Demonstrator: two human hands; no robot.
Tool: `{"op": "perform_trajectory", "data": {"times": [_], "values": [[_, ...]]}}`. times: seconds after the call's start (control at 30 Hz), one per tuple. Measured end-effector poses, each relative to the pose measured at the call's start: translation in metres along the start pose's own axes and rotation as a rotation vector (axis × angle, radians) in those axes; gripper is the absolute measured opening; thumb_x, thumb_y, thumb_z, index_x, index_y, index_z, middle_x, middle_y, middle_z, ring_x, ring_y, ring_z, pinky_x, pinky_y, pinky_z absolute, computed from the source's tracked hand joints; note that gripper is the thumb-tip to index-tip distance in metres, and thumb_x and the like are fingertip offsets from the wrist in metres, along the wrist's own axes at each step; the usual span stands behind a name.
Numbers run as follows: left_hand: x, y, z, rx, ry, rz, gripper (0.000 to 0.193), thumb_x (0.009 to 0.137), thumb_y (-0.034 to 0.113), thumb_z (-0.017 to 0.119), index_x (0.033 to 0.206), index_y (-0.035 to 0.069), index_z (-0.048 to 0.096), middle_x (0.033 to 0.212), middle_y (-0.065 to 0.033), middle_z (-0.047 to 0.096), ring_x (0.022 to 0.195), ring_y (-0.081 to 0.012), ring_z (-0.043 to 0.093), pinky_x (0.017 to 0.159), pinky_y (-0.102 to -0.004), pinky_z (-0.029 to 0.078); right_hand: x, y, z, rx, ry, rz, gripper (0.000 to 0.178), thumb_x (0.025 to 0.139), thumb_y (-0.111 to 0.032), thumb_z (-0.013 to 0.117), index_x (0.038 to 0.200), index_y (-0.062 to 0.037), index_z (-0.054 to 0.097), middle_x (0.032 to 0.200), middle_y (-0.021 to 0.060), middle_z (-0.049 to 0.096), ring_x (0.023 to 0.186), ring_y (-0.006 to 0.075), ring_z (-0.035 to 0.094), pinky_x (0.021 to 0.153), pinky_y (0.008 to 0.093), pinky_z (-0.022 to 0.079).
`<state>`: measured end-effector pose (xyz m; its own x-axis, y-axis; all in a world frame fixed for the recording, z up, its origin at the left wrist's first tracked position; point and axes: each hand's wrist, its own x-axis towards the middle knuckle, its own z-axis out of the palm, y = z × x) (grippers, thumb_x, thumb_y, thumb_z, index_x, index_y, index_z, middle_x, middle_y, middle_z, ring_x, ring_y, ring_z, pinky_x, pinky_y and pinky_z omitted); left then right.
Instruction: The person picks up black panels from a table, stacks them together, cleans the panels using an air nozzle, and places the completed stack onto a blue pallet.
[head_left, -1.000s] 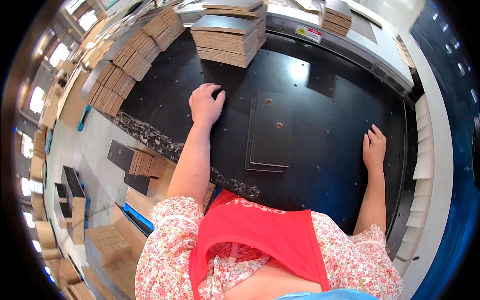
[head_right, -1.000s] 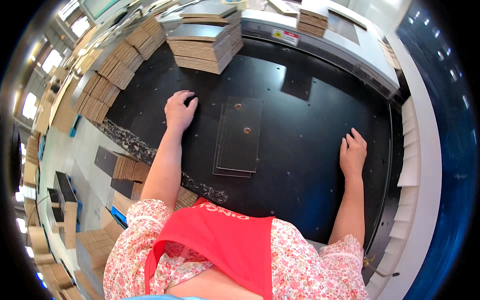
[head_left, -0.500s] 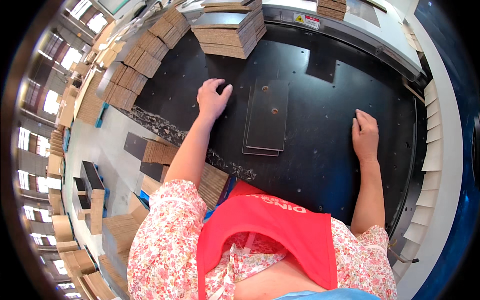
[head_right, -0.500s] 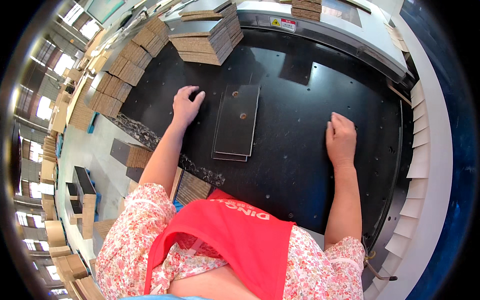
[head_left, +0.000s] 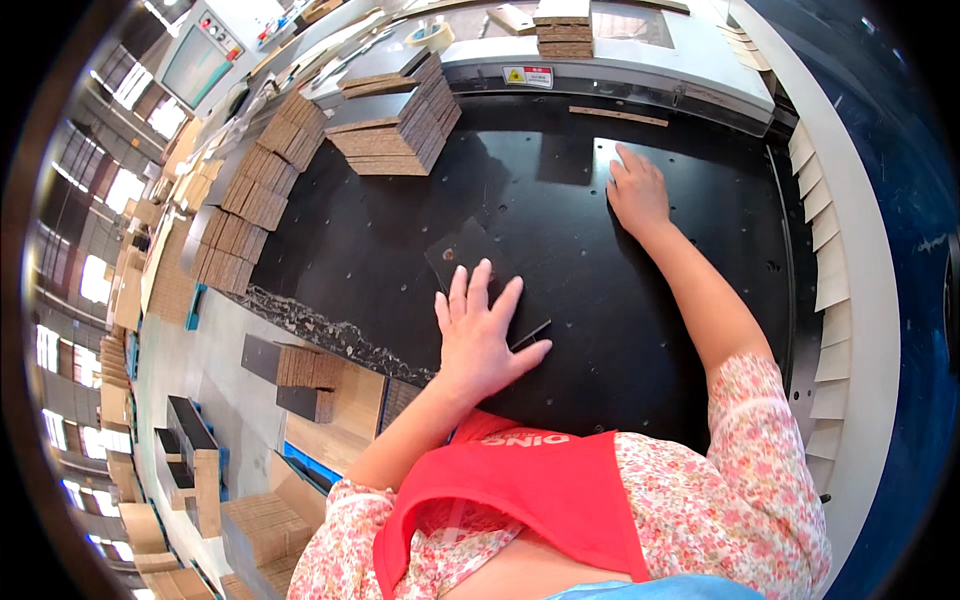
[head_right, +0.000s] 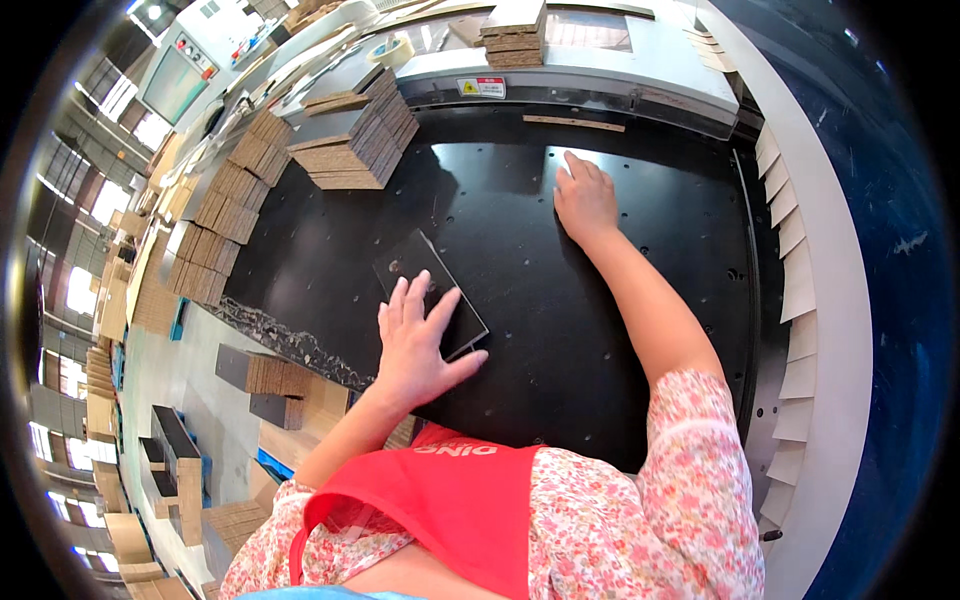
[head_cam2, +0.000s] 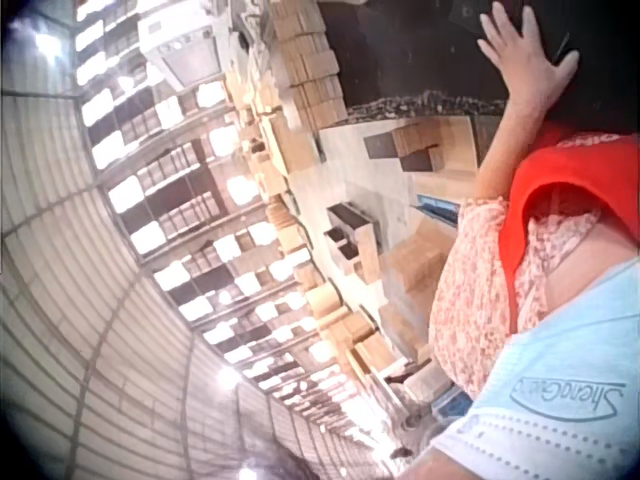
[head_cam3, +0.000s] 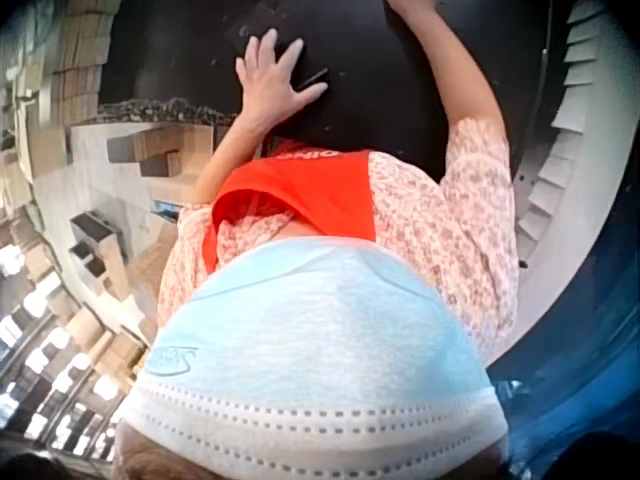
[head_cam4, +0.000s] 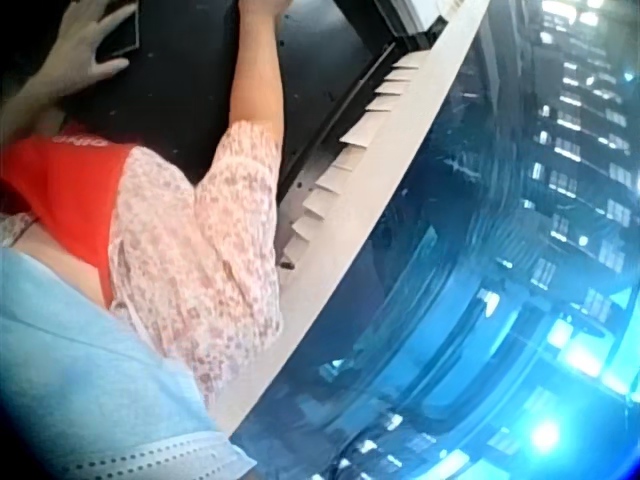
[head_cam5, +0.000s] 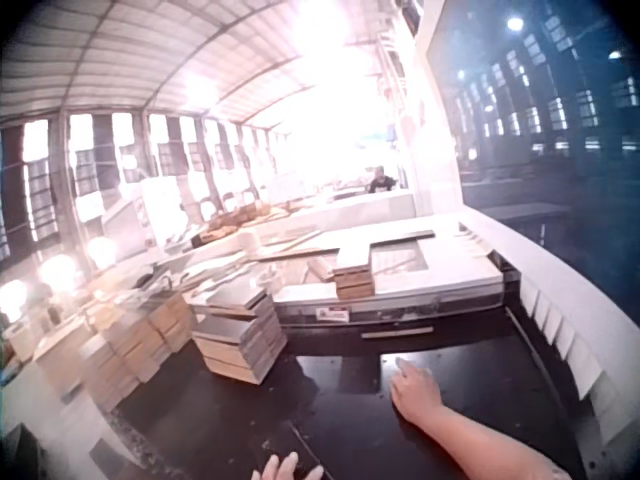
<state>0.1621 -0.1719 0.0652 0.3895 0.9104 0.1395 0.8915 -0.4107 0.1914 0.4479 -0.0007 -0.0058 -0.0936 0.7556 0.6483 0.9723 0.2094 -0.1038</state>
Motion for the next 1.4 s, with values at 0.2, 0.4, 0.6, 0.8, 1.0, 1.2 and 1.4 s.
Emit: {"op": "perform_trajectory", "data": {"times": [0.2,0.4,0.6,0.8,1.0,1.2,1.4], "values": [[0.001,-0.009,0.01,0.031,0.043,0.182,0.076,0.073,0.041,0.082,0.14,0.019,0.053,0.152,-0.0182,0.035,0.142,-0.0398,0.03,0.11,-0.0662,0.026,0.056,0.058,0.058,-0.145,-0.026,0.1,0.024,0.093,-0.019,0.055,0.112,-0.0121,0.067,0.14,0.003,0.056,0.129,0.0224,0.051,0.102,0.0424,0.043],[-0.005,-0.059,-0.007,-0.018,0.007,0.25,0.073,0.07,0.033,0.085,0.135,0.018,0.056,0.15,-0.0143,0.042,0.141,-0.0393,0.035,0.109,-0.0615,0.033,0.097,0.08,0.073,-0.213,-0.281,0.098,0.03,0.096,-0.019,0.047,0.119,-0.0145,0.066,0.146,0.0017,0.051,0.13,0.0235,0.049,0.102,0.0473,0.043],[-0.018,-0.103,-0.016,0.019,-0.061,0.203,0.078,0.069,0.028,0.084,0.141,0.022,0.052,0.155,-0.0065,0.04,0.144,-0.0358,0.032,0.112,-0.0635,0.028,0.109,0.075,0.069,-0.348,-0.355,0.049,0.025,0.095,-0.019,0.05,0.106,-0.015,0.071,0.121,0.0042,0.06,0.116,0.0304,0.056,0.089,0.0475,0.051],[-0.027,-0.128,-0.022,-0.11,-0.107,0.147,0.074,0.073,0.021,0.082,0.141,0.029,0.054,0.158,-0.0006,0.037,0.148,-0.0349,0.026,0.117,-0.0665,0.015,0.077,0.05,0.029,0.003,-0.349,-0.208,0.019,0.089,-0.007,0.06,0.106,-0.0084,0.07,0.111,0.0091,0.06,0.104,0.0334,0.057,0.087,0.0427,0.049],[-0.035,-0.159,-0.017,-0.211,-0.019,0.078,0.081,0.07,0.028,0.085,0.144,0.023,0.052,0.16,-0.0132,0.031,0.149,-0.0377,0.022,0.119,-0.0595,0.012,0.066,-0.055,-0.027,0.435,-0.199,-0.517,0.014,0.086,-0.006,0.064,0.099,-0.0042,0.07,0.103,0.0102,0.063,0.096,0.0324,0.058,0.086,0.0408,0.048],[-0.033,-0.173,0.004,-0.405,0.349,-0.045,0.124,0.062,0.05,0.088,0.155,0.003,0.022,0.16,-0.0217,0.024,0.148,-0.0382,0.021,0.121,-0.0524,0.014,0.056,-0.159,-0.038,0.463,-0.254,-0.84,0.016,0.082,-0.009,0.062,0.095,-0.009,0.072,0.109,0.004,0.062,0.106,0.0241,0.059,0.098,0.0389,0.043],[-0.031,-0.169,0.005,-0.271,0.446,-0.086,0.101,0.066,0.044,0.087,0.149,0.008,0.041,0.154,-0.0189,0.036,0.143,-0.0384,0.031,0.116,-0.0493,0.024,0.07,-0.198,-0.018,0.549,-0.41,-0.915,0.016,0.085,-0.012,0.065,0.1,-0.0074,0.069,0.121,0.0063,0.061,0.114,0.0262,0.058,0.101,0.0415,0.044]]}}
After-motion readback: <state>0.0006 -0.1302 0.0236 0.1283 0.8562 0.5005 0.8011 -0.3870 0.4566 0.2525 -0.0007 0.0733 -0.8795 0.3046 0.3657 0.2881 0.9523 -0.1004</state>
